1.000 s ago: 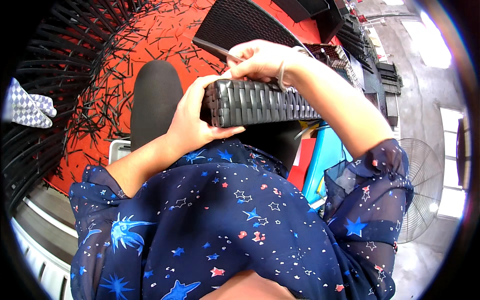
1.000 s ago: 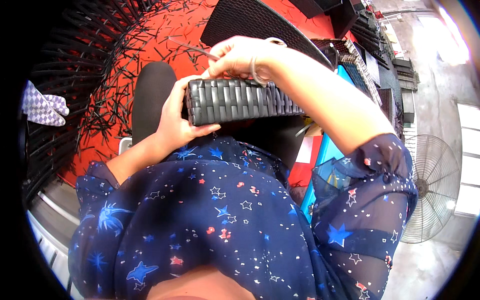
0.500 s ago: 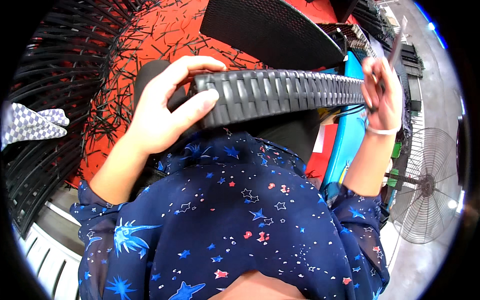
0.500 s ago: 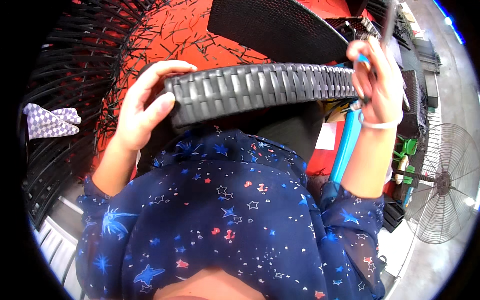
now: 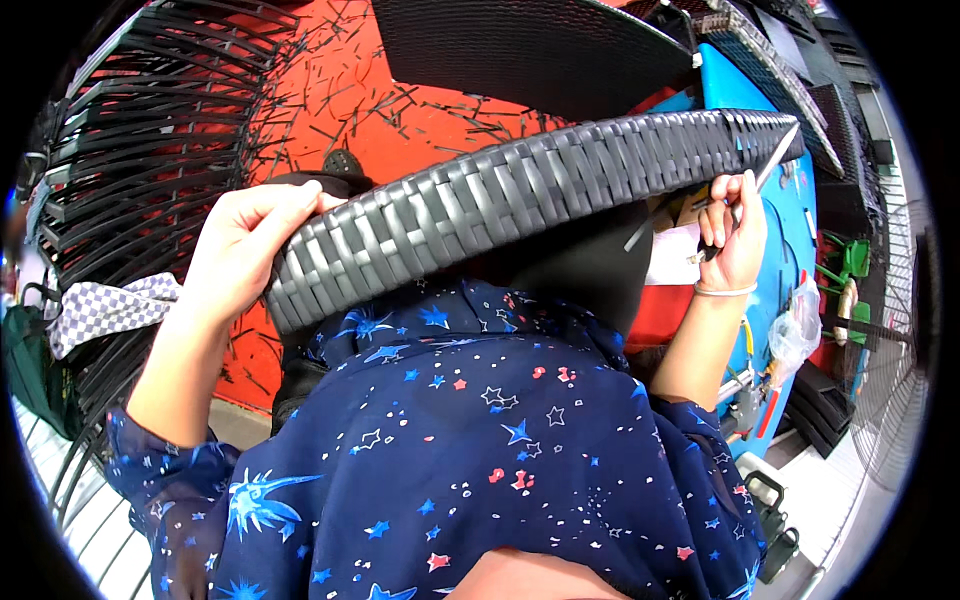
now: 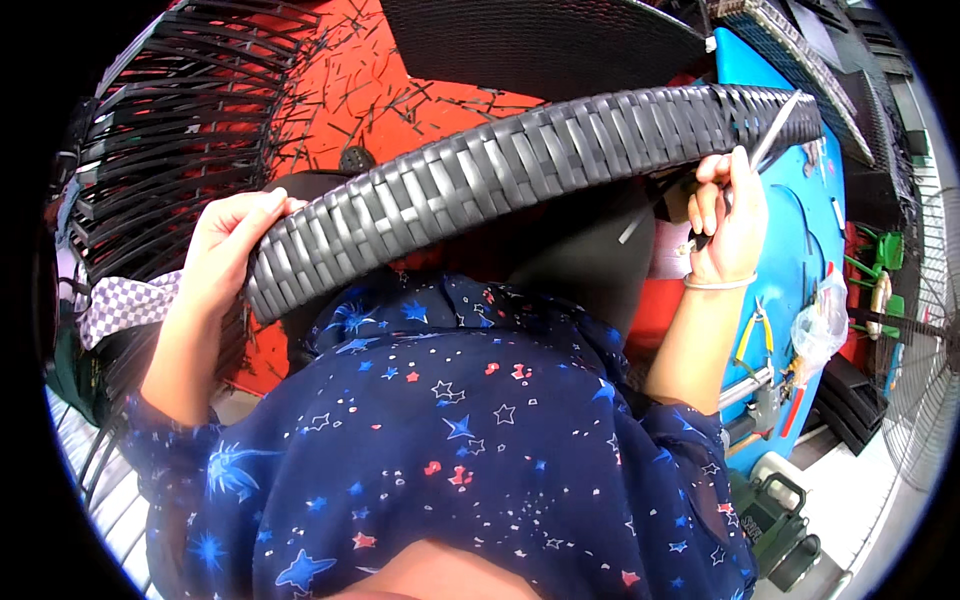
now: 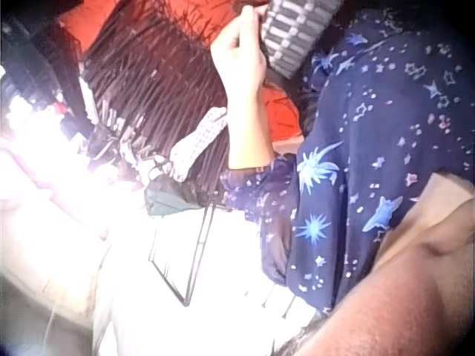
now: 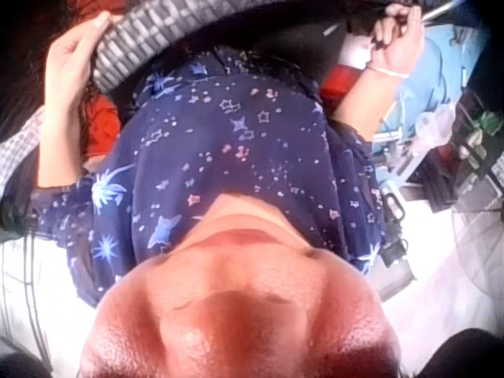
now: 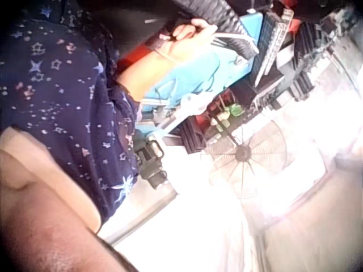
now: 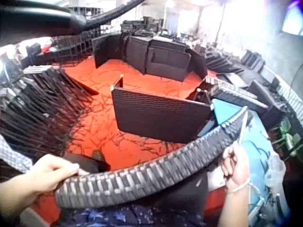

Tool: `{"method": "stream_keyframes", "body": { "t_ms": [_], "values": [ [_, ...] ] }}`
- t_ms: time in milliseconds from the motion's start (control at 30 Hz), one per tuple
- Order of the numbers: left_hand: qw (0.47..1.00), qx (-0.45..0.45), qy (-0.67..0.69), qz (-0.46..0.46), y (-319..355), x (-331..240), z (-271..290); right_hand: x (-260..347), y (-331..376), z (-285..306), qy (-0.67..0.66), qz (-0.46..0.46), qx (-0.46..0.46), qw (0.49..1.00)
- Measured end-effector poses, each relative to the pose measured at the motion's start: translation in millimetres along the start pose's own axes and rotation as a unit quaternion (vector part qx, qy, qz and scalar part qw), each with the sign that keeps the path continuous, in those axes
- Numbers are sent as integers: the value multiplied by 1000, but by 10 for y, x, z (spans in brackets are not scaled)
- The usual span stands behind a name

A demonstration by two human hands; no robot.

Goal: The person uses a metal tool to pry and adjust the woven strips on the edge of a black wicker chair. They repeatedly lift the strips, insert the tool, and press the weave back into place to tighten the structure.

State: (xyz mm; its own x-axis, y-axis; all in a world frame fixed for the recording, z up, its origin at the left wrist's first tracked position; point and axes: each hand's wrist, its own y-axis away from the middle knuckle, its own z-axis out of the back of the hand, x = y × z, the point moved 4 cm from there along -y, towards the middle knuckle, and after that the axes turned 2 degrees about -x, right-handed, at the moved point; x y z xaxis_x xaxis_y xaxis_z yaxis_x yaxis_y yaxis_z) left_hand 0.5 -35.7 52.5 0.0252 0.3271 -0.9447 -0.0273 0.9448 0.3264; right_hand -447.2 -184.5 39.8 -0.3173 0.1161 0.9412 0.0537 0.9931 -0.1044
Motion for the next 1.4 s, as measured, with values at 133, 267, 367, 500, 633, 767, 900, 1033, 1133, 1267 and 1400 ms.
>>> {"method": "stream_keyframes", "body": {
  "t_ms": [133,267,367,500,633,767,900,1033,1133,1267,1400],
  "values": [
    [939,-23,-276,-204,18,-440,-147,-62,22,-88,-21,8,28,999],
    [876,29,-399,-270,-329,-828,-645,-193,59,-147,-29,-17,22,999],
    [836,92,-477,-253,-663,-892,-991,-242,120,-183,-32,-5,49,998],
    [811,125,-495,-286,-743,-965,-1110,-234,196,-129,9,2,55,998],
    [817,125,-473,-305,-719,-1018,-1139,-230,154,-18,25,-31,30,999],
    [824,93,-483,-281,-772,-1038,-1141,-273,55,3,-14,0,30,999],
    [815,95,-470,-327,-733,-1022,-1163,-346,93,-11,-4,9,37,999],
    [781,117,-528,-311,-773,-1088,-1186,-380,106,-38,20,12,55,998],
    [771,52,-595,-221,-906,-1137,-1229,-402,105,-47,13,9,55,998],
    [763,36,-522,-379,-872,-1135,-1489,-463,150,-46,-10,-1,52,999],
    [774,44,-510,-373,-888,-1097,-1476,-480,182,-45,-16,-3,55,998]
  ]
}}
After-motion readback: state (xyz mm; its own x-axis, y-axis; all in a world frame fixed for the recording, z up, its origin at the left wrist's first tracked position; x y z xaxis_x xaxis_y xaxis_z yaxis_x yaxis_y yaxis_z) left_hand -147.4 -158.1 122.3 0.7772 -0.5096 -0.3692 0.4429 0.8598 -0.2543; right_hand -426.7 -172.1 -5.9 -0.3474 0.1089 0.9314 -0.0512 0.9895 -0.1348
